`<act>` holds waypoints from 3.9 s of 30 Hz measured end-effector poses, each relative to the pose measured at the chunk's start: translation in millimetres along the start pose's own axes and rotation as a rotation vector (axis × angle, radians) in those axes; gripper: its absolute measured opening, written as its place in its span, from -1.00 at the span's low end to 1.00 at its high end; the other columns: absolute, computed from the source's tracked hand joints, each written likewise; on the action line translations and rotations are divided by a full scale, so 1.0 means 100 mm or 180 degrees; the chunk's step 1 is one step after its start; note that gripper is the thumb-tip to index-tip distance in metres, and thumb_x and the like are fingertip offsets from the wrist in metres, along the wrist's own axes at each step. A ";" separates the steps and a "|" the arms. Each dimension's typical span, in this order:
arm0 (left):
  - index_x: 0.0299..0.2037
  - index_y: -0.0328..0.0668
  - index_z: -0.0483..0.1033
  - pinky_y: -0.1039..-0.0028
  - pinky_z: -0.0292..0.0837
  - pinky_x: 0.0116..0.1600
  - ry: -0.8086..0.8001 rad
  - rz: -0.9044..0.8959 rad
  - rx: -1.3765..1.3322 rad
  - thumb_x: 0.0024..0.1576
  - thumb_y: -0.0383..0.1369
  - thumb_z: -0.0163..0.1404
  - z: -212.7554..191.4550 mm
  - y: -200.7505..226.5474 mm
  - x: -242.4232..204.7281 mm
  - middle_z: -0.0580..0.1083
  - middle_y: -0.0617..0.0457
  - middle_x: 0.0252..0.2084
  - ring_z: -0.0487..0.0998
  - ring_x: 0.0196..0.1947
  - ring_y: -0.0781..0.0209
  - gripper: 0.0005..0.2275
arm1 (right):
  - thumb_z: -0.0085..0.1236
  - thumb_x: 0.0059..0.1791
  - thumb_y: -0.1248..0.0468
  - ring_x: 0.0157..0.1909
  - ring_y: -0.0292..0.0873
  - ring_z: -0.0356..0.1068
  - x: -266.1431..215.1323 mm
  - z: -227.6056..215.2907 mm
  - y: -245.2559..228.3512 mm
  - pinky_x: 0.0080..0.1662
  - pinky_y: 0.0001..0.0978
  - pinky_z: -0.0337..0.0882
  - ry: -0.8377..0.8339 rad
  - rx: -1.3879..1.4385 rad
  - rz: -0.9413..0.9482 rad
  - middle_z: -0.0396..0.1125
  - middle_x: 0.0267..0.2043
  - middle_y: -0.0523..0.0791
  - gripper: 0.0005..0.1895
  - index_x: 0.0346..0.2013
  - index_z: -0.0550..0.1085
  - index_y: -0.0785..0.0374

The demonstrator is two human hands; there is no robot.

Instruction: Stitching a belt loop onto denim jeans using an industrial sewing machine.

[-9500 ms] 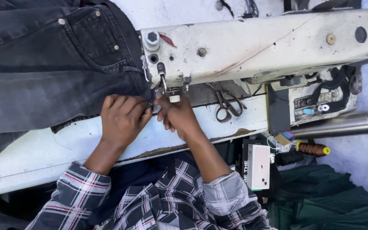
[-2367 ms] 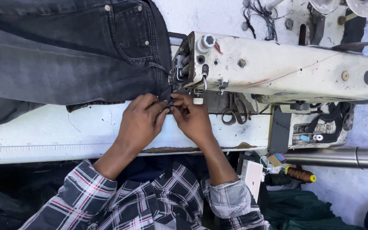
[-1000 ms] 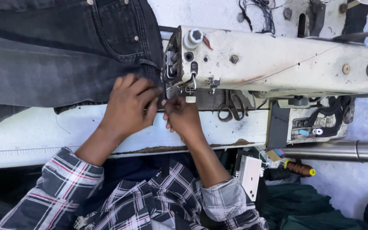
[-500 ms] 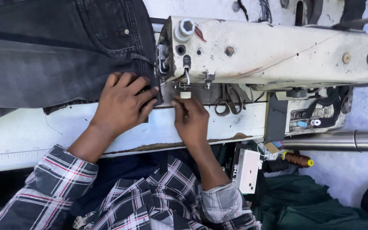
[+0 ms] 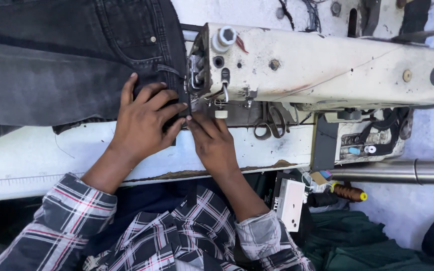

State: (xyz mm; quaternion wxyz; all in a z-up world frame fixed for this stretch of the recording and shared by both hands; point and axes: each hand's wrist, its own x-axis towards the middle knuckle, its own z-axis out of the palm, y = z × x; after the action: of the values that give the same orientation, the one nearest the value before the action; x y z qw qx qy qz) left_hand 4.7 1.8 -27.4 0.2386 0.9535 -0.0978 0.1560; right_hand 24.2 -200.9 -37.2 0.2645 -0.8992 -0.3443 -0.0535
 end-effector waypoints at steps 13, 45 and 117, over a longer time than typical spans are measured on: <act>-0.18 0.12 0.75 -0.06 0.00 0.49 -0.0080 0.0044 -0.0308 0.15 -0.20 0.20 0.05 -0.23 0.09 0.54 0.22 0.00 0.46 0.16 0.14 -0.87 | 0.29 -0.04 0.43 0.07 -0.03 0.42 0.10 0.08 0.04 0.12 -0.18 0.46 0.0232 -0.0092 0.0062 0.47 0.07 -0.17 -0.73 -0.06 0.61 0.17; -0.17 0.02 0.72 -0.04 -0.03 0.57 -0.0072 -0.0028 -0.0510 0.10 -0.21 0.25 0.17 -0.47 0.34 0.56 0.18 0.00 0.46 0.21 0.13 -0.83 | 0.27 -0.02 0.41 -0.05 -0.04 0.52 0.29 0.21 0.23 -0.02 -0.11 0.50 0.0089 0.0055 0.0326 0.51 -0.05 -0.09 -0.65 0.04 0.60 0.04; -0.15 -0.23 0.56 -0.13 -0.07 0.52 0.0259 -0.1234 -0.0525 -0.12 -0.43 0.19 -0.43 0.15 -1.11 0.50 -0.08 0.14 0.46 0.23 -0.08 -0.71 | 0.05 0.01 0.34 0.11 0.27 0.33 -0.56 -0.73 0.40 0.13 0.05 0.34 0.0383 -0.0587 0.1463 0.34 0.06 0.21 -0.62 0.11 0.42 0.44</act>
State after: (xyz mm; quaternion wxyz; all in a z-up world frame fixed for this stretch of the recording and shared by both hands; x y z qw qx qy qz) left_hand -113.7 21.5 -23.4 0.3451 0.9246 0.0848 0.1370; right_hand 14.1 -296.0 -7.4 0.2066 -0.9694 -0.1082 -0.0765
